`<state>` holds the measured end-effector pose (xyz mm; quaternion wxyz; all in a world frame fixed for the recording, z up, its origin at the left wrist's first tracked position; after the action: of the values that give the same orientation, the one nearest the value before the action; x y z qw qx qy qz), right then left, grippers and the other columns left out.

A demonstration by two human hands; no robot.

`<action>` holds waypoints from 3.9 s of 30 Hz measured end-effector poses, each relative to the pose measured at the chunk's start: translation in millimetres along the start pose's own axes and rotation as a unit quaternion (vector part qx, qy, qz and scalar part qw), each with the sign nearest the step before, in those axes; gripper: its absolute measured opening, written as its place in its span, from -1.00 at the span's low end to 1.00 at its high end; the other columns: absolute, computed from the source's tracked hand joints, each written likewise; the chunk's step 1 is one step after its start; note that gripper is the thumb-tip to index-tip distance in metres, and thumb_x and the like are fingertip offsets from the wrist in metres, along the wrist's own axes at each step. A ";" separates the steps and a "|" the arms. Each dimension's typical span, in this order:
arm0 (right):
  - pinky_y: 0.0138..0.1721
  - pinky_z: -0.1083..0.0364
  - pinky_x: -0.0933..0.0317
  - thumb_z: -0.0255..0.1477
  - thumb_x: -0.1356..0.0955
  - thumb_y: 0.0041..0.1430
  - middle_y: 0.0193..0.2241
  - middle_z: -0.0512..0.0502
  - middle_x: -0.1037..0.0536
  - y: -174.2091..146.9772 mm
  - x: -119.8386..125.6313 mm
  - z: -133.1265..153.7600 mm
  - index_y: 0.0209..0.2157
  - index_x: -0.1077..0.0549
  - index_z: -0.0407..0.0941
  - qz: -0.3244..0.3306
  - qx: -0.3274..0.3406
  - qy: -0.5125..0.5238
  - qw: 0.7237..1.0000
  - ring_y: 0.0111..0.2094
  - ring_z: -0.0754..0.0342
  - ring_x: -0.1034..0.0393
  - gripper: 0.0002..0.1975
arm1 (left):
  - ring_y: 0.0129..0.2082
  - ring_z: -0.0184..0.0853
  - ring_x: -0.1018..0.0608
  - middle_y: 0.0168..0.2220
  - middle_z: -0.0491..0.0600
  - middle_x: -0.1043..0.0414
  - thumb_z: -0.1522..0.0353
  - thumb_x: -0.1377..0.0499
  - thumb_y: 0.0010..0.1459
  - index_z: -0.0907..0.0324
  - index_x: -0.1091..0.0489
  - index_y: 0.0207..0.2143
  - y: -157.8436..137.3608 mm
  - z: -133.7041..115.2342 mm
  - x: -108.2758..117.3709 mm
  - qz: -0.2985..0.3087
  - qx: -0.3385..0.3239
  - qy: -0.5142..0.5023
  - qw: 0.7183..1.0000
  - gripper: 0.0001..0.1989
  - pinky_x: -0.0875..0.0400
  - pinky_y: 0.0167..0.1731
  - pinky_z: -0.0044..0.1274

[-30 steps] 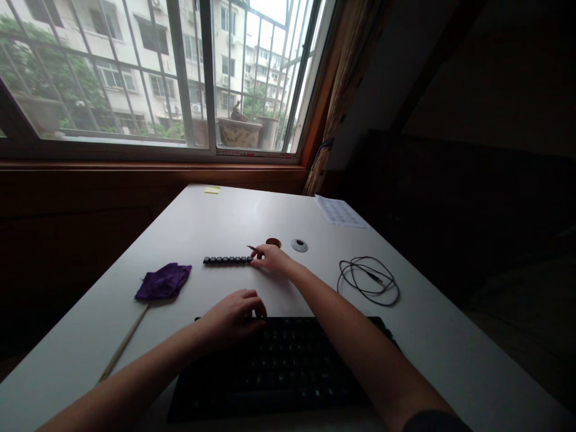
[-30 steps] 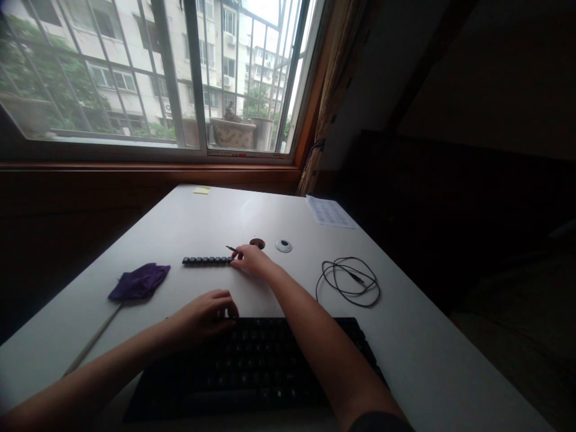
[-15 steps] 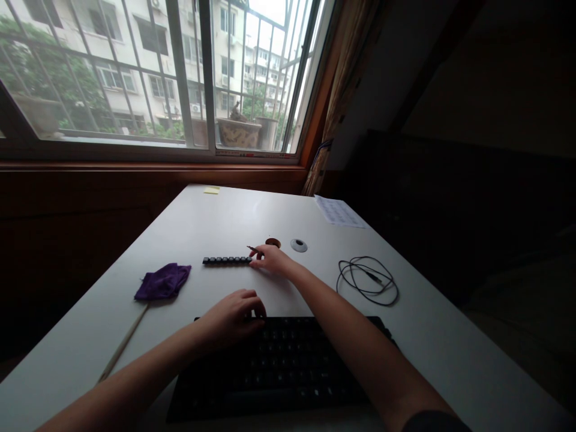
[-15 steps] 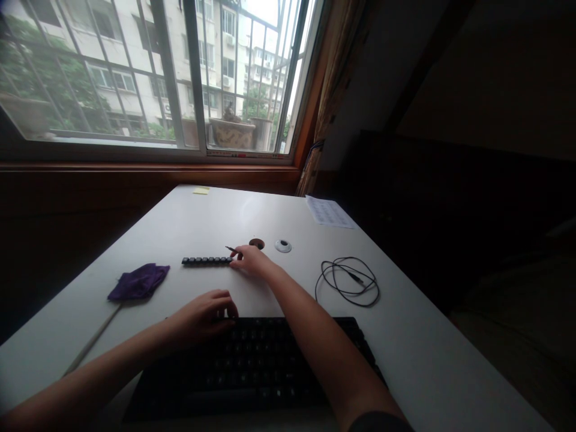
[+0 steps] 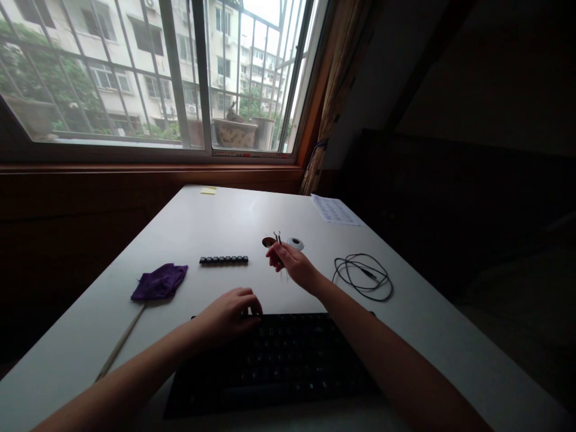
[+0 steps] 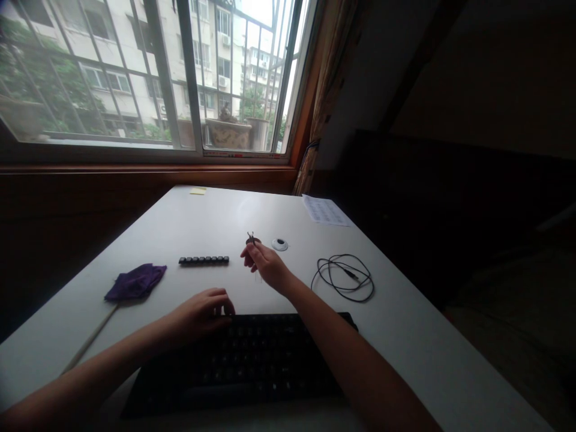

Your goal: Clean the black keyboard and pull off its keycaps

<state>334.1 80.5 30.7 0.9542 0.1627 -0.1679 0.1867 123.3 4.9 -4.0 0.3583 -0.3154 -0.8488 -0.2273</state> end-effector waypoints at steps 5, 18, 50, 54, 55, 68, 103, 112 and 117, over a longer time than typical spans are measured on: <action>-0.34 0.10 -0.17 -0.09 -0.09 0.40 -0.49 0.00 -0.33 -53.2 1.1 21.9 -0.35 -0.43 -0.13 -0.054 0.014 -0.100 0.993 -0.43 0.11 -0.24 -0.50 | -0.32 -0.34 -0.47 -0.23 -0.04 -0.41 0.43 -0.18 0.20 0.14 -0.47 -0.20 -0.3 0.4 0.2 0.000 -0.001 0.000 1.000 -0.88 -0.40 -0.32 -0.55; -0.33 0.11 -0.23 -0.15 -0.21 0.36 -0.46 -0.03 -0.41 -82.9 -9.3 4.1 -0.33 -0.39 -0.11 0.014 0.035 -0.142 0.989 -0.42 0.10 -0.31 -0.66 | -0.35 -0.35 -0.47 -0.26 -0.05 -0.40 0.39 -0.17 0.21 0.14 -0.47 -0.20 -0.4 0.4 -0.2 0.001 0.000 0.001 1.000 -0.88 -0.40 -0.36 -0.56; -0.41 0.12 -0.11 -0.21 -0.17 0.39 -0.54 -0.02 -0.37 -91.5 -13.2 -4.0 -0.50 -0.31 -0.11 0.037 0.068 -0.293 0.953 -0.51 0.13 -0.24 -0.59 | -0.33 -0.34 -0.47 -0.26 -0.04 -0.40 0.37 -0.16 0.23 0.15 -0.46 -0.19 -1.2 1.5 -0.2 -0.003 -0.010 -0.003 1.000 -0.88 -0.41 -0.33 -0.54; -0.41 0.12 -0.11 -0.22 -0.17 0.39 -0.54 -0.02 -0.38 -91.3 -13.5 -3.8 -0.50 -0.33 -0.11 0.035 0.068 -0.295 0.952 -0.52 0.13 -0.24 -0.59 | -0.34 -0.35 -0.47 -0.27 -0.04 -0.40 0.38 -0.17 0.22 0.15 -0.46 -0.19 -0.7 4.1 -1.6 -0.002 -0.014 -0.001 1.000 -0.88 -0.40 -0.34 -0.54; -0.42 0.12 -0.11 -0.22 -0.17 0.38 -0.55 -0.02 -0.37 -91.3 -13.5 -3.6 -0.50 -0.33 -0.11 0.035 0.068 -0.298 0.952 -0.52 0.13 -0.24 -0.59 | -0.34 -0.35 -0.47 -0.27 -0.05 -0.40 0.38 -0.17 0.23 0.14 -0.46 -0.20 -0.5 4.7 -2.0 -0.003 -0.014 0.001 1.000 -0.89 -0.40 -0.34 -0.55; -0.40 0.11 -0.12 -0.24 -0.21 0.37 -0.51 -0.07 -0.45 -93.2 -14.2 -8.2 -0.44 -0.39 -0.10 0.062 0.154 -0.388 0.906 -0.48 0.10 -0.28 -0.65 | -0.34 -0.34 -0.46 -0.27 -0.04 -0.41 0.37 -0.16 0.24 0.15 -0.46 -0.21 -0.3 0.9 -0.4 -0.008 -0.018 0.003 1.000 -0.89 -0.39 -0.34 -0.54; -0.43 0.15 -0.08 -0.25 -0.16 0.40 -0.54 0.01 -0.30 -89.8 -11.5 -12.0 -0.48 -0.28 -0.13 0.064 0.106 -0.287 0.950 -0.52 0.17 -0.16 -0.61 | -0.35 -0.35 -0.47 -0.27 -0.03 -0.41 0.38 -0.17 0.22 0.16 -0.47 -0.21 -0.3 1.6 -0.7 -0.003 -0.014 0.003 1.000 -0.89 -0.40 -0.35 -0.56; -0.42 0.14 -0.07 -0.28 -0.16 0.40 -0.54 0.01 -0.32 -91.9 -13.1 -12.8 -0.47 -0.29 -0.13 0.055 0.137 -0.301 0.942 -0.52 0.17 -0.15 -0.63 | -0.35 -0.35 -0.47 -0.26 -0.04 -0.42 0.39 -0.17 0.22 0.15 -0.46 -0.22 0.2 2.3 -1.2 -0.005 -0.017 0.008 1.000 -0.90 -0.41 -0.34 -0.55; -0.42 0.15 -0.06 -0.25 -0.17 0.40 -0.54 0.02 -0.30 -89.3 -11.4 -14.8 -0.48 -0.26 -0.13 0.061 0.101 -0.279 0.953 -0.51 0.17 -0.16 -0.62 | -0.35 -0.35 -0.48 -0.26 -0.03 -0.41 0.40 -0.18 0.21 0.16 -0.47 -0.21 0.1 2.8 -1.2 -0.002 -0.013 0.007 1.000 -0.89 -0.41 -0.34 -0.54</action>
<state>364.7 4.2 -8.9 0.8350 0.2929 -0.4171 0.2076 122.7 6.2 -6.6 0.3598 -0.3165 -0.8438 -0.2417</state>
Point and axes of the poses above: each hand's wrist, its own y-axis towards the middle knuckle, its own x-axis out of the back of the hand, z = x × y, the point moved 1 cm from there along y, towards the middle knuckle
